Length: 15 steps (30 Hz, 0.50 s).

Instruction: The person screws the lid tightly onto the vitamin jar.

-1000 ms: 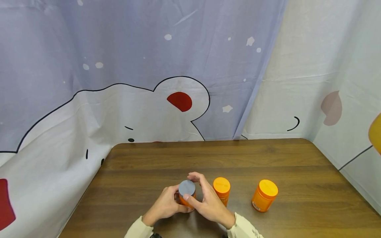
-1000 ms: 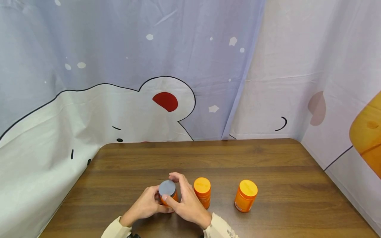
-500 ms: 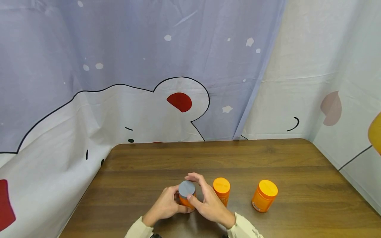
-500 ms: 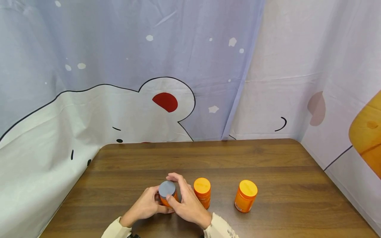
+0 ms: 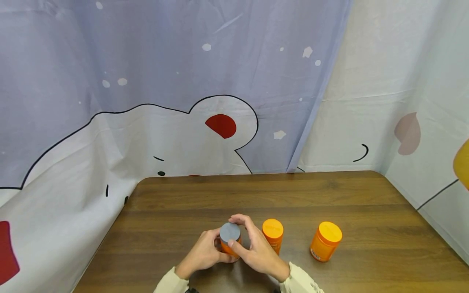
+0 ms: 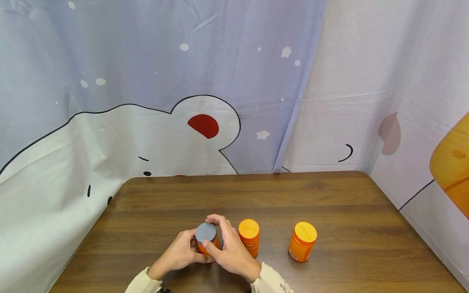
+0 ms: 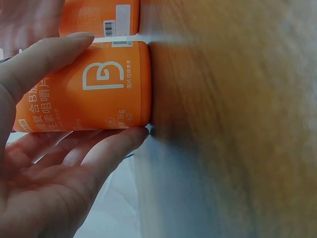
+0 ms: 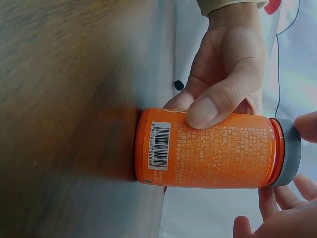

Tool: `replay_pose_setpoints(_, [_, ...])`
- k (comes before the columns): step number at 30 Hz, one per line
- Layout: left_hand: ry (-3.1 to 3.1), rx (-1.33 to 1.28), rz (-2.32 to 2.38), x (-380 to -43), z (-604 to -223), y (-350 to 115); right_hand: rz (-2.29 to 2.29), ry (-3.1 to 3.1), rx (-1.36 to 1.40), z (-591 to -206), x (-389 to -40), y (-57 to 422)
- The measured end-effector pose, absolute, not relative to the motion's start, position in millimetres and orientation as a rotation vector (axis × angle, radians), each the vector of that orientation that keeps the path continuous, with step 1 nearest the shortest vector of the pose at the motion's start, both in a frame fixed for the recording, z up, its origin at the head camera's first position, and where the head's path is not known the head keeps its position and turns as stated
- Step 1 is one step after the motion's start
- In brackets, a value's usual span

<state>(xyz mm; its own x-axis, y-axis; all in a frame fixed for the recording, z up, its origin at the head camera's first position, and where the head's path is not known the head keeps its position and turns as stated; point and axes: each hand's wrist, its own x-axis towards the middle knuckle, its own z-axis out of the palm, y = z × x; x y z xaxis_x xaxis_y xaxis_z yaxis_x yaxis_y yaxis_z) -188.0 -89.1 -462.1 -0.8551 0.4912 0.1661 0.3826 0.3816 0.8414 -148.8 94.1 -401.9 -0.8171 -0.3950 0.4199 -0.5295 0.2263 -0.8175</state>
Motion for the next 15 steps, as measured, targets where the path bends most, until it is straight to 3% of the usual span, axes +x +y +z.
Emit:
replay_pose_setpoints(9, [2.505,0.789,1.491,-188,-463,-89,1.678,-2.397,0.830,-401,-148,93])
replay_pose_setpoints(15, [2.490,0.798,1.492,-188,-464,-89,1.629,-2.357,0.922,-424,-159,95])
